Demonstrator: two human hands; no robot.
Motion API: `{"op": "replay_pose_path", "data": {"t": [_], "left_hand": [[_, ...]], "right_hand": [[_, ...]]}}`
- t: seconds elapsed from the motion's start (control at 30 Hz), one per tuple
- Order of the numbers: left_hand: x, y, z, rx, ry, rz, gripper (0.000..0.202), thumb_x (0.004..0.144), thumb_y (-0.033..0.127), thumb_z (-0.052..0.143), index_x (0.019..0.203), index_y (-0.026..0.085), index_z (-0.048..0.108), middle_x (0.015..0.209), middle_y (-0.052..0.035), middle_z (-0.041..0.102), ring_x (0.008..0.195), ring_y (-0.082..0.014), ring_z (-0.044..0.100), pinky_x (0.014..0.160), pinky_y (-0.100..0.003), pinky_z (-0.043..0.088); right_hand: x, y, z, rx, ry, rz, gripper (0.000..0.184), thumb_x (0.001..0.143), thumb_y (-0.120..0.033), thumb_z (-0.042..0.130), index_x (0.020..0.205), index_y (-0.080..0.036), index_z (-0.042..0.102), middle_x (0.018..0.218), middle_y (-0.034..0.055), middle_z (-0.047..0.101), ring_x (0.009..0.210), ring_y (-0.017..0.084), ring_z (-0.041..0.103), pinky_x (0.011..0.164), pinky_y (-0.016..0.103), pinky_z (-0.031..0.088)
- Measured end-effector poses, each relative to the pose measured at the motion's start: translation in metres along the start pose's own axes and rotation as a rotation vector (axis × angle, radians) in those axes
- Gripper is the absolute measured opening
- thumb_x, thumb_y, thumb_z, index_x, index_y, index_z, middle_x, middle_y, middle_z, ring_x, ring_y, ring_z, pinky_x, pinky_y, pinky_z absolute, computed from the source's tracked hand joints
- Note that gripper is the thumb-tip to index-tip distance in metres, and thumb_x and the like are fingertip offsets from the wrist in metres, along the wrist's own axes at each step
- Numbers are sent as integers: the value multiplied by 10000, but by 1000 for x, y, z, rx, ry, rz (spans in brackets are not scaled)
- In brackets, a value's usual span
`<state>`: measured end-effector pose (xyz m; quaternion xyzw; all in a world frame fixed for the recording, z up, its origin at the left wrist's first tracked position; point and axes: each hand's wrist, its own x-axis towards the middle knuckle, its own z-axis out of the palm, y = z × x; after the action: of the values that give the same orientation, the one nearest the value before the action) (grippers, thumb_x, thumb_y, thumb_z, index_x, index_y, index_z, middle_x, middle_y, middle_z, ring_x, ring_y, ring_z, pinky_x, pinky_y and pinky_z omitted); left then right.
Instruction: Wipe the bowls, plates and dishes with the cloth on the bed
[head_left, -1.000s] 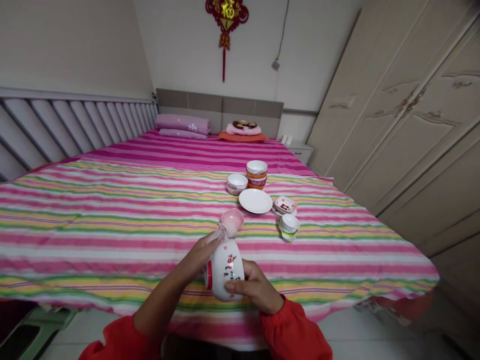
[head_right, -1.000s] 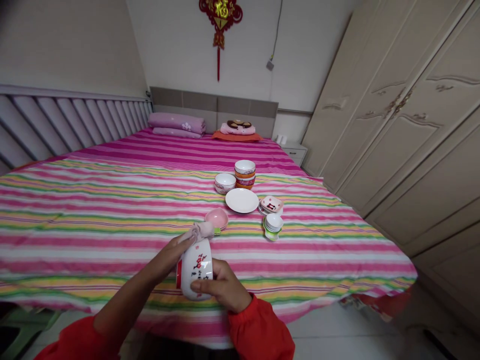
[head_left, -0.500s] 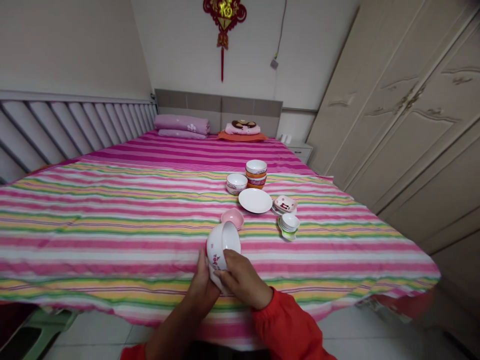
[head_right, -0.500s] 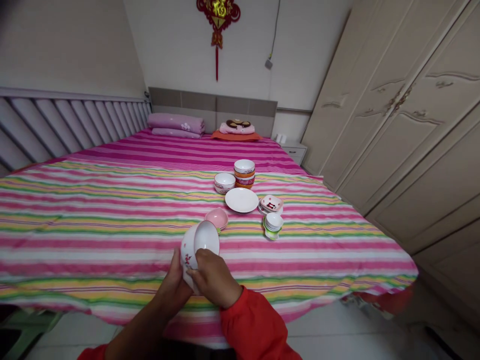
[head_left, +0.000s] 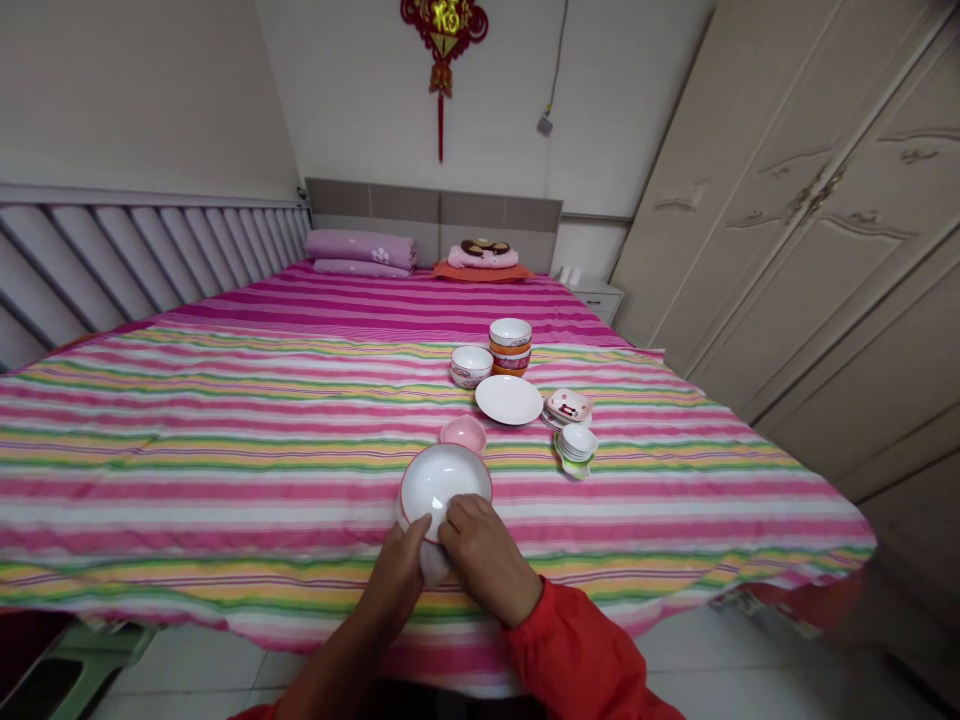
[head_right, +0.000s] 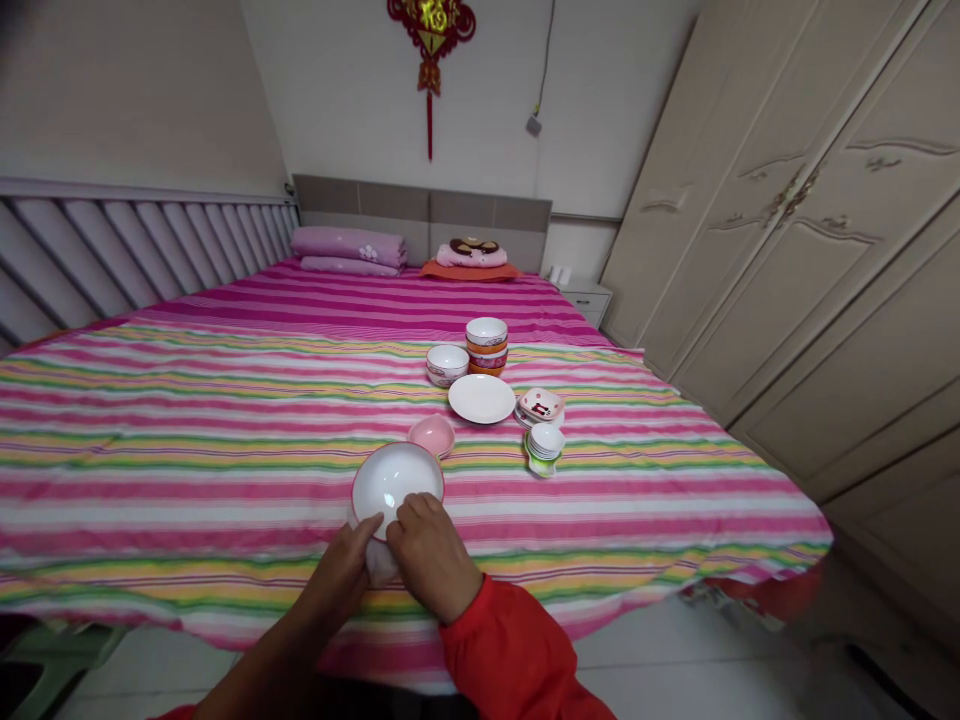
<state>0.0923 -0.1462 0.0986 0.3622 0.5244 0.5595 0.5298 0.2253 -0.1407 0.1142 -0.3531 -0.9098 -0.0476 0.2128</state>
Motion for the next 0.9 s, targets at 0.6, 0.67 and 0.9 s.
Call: {"op": "replay_pose_path", "data": {"t": [0.6, 0.67, 0.9], "left_hand": [[21, 3, -27, 557, -6, 234, 356, 751, 438, 536, 911, 144, 656, 867, -82, 739, 849, -266, 675, 747, -345, 529], [25, 7, -27, 579, -8, 253, 369, 730, 445, 572, 944, 158, 660, 876, -67, 740, 850, -258, 674, 745, -333, 529], [55, 29, -34, 238, 132, 68, 490, 735, 478, 631, 1079, 129, 607, 778, -59, 719, 740, -223, 676, 662, -317, 549]], "right_hand": [[-20, 15, 18, 354, 323, 582, 445, 932, -259, 310, 1330, -93, 415, 869, 103, 713, 692, 228, 685, 577, 298, 510], [-17, 22, 19, 382, 315, 596, 450, 923, -253, 311, 1338, -113, 416, 858, 88, 713, 687, 225, 680, 584, 294, 509], [-4, 60, 19, 667, 432, 628, 359, 856, -234, 385, 1145, -136, 574, 861, 56, 699, 741, 174, 636, 649, 242, 499]]}}
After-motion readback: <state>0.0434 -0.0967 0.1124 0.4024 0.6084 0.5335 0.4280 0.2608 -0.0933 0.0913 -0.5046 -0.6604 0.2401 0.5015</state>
